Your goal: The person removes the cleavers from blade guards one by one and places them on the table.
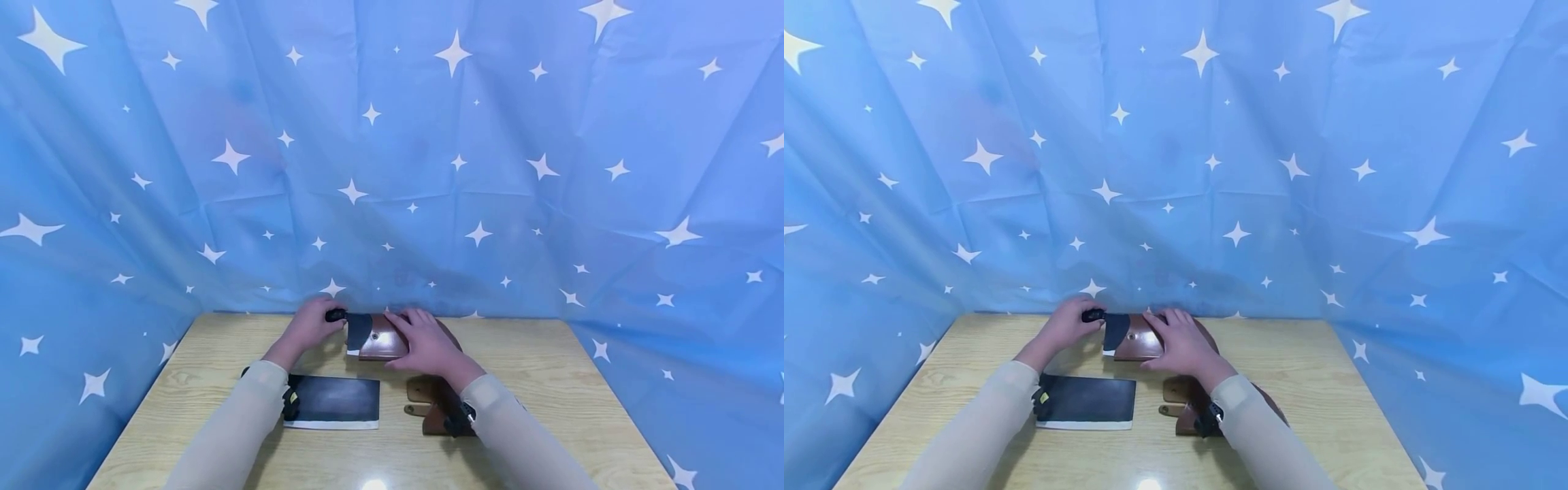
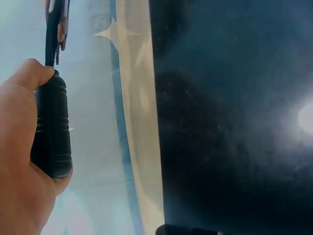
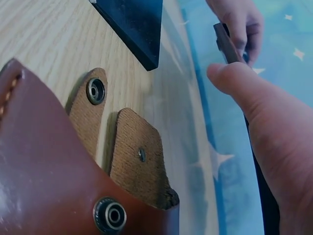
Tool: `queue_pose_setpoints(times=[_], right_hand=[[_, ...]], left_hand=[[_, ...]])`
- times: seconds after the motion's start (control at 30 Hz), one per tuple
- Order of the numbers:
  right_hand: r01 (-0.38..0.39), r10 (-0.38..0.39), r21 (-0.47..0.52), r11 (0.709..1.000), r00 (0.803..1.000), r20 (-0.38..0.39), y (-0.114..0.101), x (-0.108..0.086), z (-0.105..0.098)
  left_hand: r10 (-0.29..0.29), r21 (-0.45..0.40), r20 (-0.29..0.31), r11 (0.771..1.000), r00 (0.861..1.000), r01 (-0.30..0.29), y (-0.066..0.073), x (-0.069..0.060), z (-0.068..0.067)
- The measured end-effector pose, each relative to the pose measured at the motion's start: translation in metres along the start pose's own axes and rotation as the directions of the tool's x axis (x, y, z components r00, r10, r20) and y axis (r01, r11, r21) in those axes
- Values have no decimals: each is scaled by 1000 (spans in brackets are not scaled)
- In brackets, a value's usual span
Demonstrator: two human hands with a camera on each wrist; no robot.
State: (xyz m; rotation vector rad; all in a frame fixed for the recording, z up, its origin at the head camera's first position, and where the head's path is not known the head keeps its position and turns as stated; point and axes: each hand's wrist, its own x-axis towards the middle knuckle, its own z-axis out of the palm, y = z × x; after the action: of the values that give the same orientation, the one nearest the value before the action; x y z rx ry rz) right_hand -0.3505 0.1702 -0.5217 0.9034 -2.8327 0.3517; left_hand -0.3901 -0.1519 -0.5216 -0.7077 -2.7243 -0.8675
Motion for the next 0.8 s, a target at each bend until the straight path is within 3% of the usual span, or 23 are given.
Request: queue_pose_setpoints(times=[0.33,0.8], right_hand=[[2,-2,1,1000,1000,13,3,-3,-7],[2,-2,-33,999,1000,17,1,-5,-3]], left_hand=[[25,19,-19,1000,1000,-24,8,1,-3],[56,49,-41,997,998,-54,-1,-2,4]])
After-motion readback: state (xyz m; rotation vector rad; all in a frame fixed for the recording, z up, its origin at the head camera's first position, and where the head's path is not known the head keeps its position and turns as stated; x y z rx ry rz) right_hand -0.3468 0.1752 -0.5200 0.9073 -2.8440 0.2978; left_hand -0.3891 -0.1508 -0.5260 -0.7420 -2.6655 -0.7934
